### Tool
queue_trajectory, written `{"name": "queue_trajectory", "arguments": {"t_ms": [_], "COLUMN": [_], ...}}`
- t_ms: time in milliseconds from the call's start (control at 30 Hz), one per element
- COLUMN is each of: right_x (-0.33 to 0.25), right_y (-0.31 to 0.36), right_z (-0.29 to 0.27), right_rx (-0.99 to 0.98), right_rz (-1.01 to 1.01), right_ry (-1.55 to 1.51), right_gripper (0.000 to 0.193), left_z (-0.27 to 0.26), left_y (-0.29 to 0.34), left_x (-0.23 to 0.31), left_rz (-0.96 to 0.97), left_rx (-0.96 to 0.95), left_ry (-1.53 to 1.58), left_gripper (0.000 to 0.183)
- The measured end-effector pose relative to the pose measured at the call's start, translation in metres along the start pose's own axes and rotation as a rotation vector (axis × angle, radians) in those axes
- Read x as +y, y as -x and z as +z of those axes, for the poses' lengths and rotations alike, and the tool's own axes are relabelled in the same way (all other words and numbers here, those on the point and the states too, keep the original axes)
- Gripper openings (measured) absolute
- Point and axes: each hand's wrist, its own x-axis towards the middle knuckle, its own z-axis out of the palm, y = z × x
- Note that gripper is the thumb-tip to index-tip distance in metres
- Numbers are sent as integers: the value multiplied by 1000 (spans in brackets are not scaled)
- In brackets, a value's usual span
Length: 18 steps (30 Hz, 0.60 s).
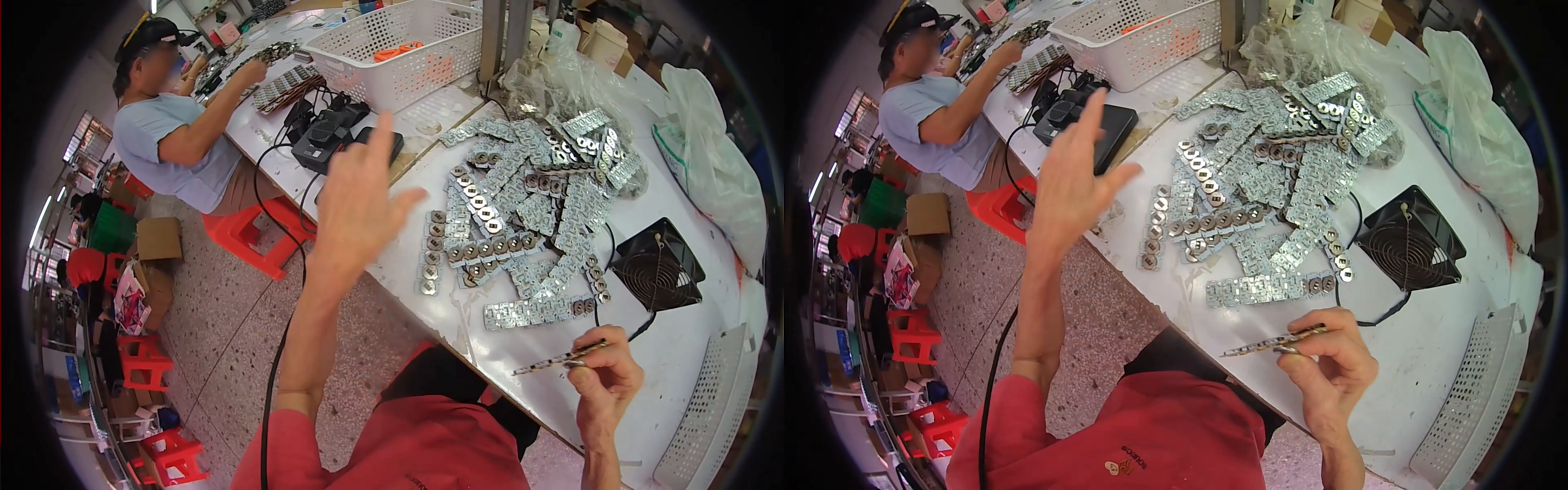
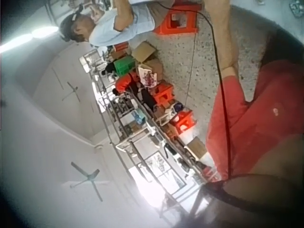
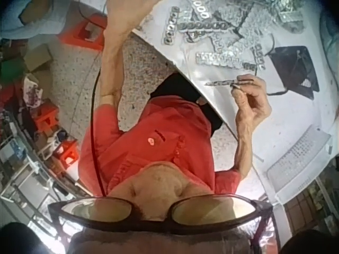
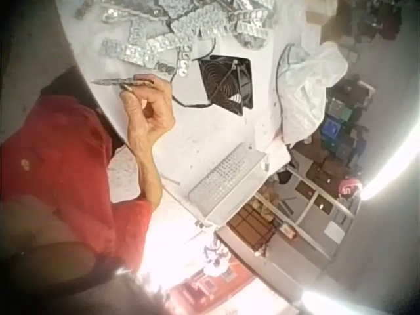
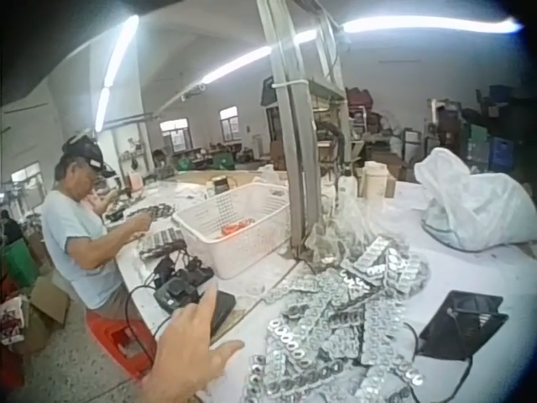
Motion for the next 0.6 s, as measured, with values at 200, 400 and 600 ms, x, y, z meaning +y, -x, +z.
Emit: {"name": "queue_trajectory", "arguments": {"t_ms": [200,400,600], "right_x": [17,22,21], "right_y": [4,4,4], "right_z": [-3,-6,-7], "right_rx": [3,-8,-9], "right_rz": [40,73,99], "right_ry": [26,11,5], "right_gripper": [17,17,16], "left_z": [19,25,22], "left_y": [-6,-9,-18], "left_x": [-41,-42,-33], "left_rz": [-254,-341,-423], "left_rx": [-56,-93,-208], "left_ry": [-297,-348,-378], "left_gripper": [78,77,79]}}
